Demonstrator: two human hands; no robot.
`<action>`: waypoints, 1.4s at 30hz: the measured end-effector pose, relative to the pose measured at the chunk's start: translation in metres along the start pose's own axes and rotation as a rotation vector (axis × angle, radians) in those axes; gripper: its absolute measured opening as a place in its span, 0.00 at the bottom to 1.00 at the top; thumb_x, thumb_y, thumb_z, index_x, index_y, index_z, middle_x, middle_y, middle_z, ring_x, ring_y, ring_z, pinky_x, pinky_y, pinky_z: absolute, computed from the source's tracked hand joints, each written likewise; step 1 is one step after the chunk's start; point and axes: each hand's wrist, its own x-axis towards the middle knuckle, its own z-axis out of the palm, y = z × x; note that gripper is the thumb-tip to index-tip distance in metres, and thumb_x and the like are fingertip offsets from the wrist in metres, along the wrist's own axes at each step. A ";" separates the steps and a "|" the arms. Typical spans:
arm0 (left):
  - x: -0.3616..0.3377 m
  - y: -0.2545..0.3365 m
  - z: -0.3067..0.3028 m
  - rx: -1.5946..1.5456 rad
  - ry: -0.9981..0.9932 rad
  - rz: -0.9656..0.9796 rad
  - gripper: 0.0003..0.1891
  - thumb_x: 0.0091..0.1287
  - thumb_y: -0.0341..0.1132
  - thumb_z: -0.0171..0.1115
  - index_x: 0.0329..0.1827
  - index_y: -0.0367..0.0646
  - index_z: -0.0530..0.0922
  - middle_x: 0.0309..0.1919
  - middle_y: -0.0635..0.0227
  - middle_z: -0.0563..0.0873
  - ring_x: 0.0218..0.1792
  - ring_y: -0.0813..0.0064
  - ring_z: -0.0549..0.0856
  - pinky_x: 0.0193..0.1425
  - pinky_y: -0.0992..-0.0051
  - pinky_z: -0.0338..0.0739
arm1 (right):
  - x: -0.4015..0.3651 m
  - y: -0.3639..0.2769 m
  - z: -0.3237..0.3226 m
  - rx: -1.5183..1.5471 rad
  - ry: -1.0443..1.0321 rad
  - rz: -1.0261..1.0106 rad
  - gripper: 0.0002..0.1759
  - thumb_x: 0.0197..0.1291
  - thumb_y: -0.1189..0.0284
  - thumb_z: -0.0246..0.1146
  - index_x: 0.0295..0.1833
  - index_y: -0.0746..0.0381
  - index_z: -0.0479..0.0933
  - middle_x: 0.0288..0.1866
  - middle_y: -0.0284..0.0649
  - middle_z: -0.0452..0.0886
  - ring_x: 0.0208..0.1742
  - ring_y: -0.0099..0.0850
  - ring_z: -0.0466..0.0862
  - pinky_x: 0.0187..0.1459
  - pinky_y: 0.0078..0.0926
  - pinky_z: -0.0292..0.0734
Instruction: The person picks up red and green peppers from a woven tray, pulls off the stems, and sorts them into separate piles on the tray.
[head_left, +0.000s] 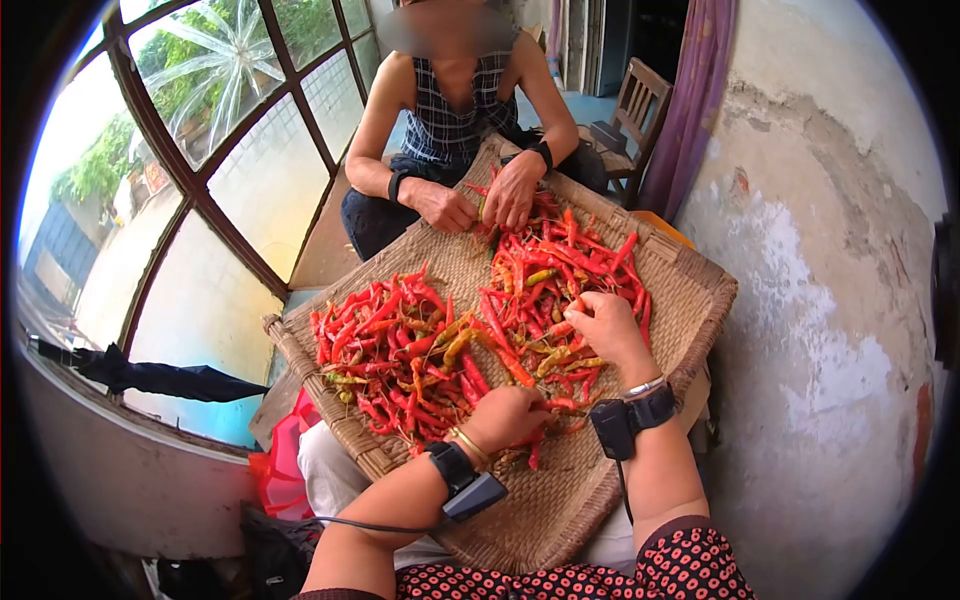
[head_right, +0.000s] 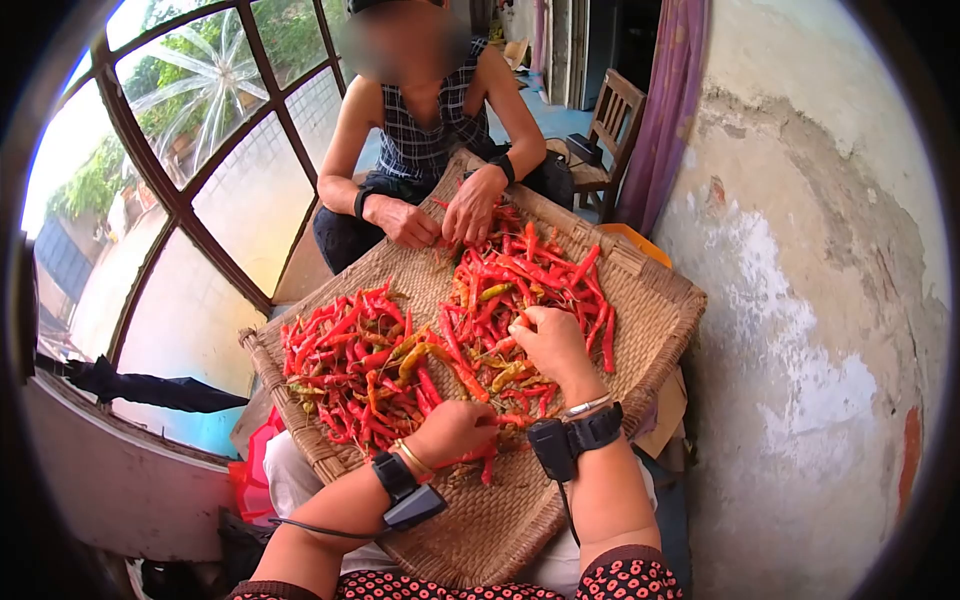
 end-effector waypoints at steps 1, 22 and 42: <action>0.002 0.000 -0.010 -0.052 0.009 -0.018 0.11 0.55 0.39 0.61 0.32 0.38 0.79 0.25 0.55 0.82 0.28 0.60 0.82 0.32 0.67 0.75 | 0.001 0.001 -0.003 0.002 0.001 0.001 0.10 0.51 0.68 0.61 0.29 0.65 0.76 0.21 0.48 0.76 0.24 0.40 0.78 0.29 0.33 0.71; 0.056 0.029 -0.127 -0.689 -0.044 -0.169 0.11 0.64 0.38 0.57 0.27 0.42 0.76 0.19 0.75 0.79 0.13 0.90 0.70 0.17 0.88 0.63 | 0.003 -0.004 -0.015 0.391 0.333 0.117 0.08 0.57 0.71 0.59 0.31 0.66 0.75 0.19 0.31 0.74 0.19 0.17 0.72 0.22 0.17 0.67; 0.029 -0.019 -0.053 -0.098 0.205 -0.113 0.11 0.59 0.36 0.61 0.38 0.38 0.80 0.20 0.67 0.81 0.22 0.77 0.80 0.29 0.76 0.74 | -0.003 -0.008 -0.013 -0.309 -0.294 0.079 0.12 0.51 0.67 0.62 0.33 0.66 0.77 0.26 0.45 0.79 0.25 0.35 0.79 0.31 0.29 0.74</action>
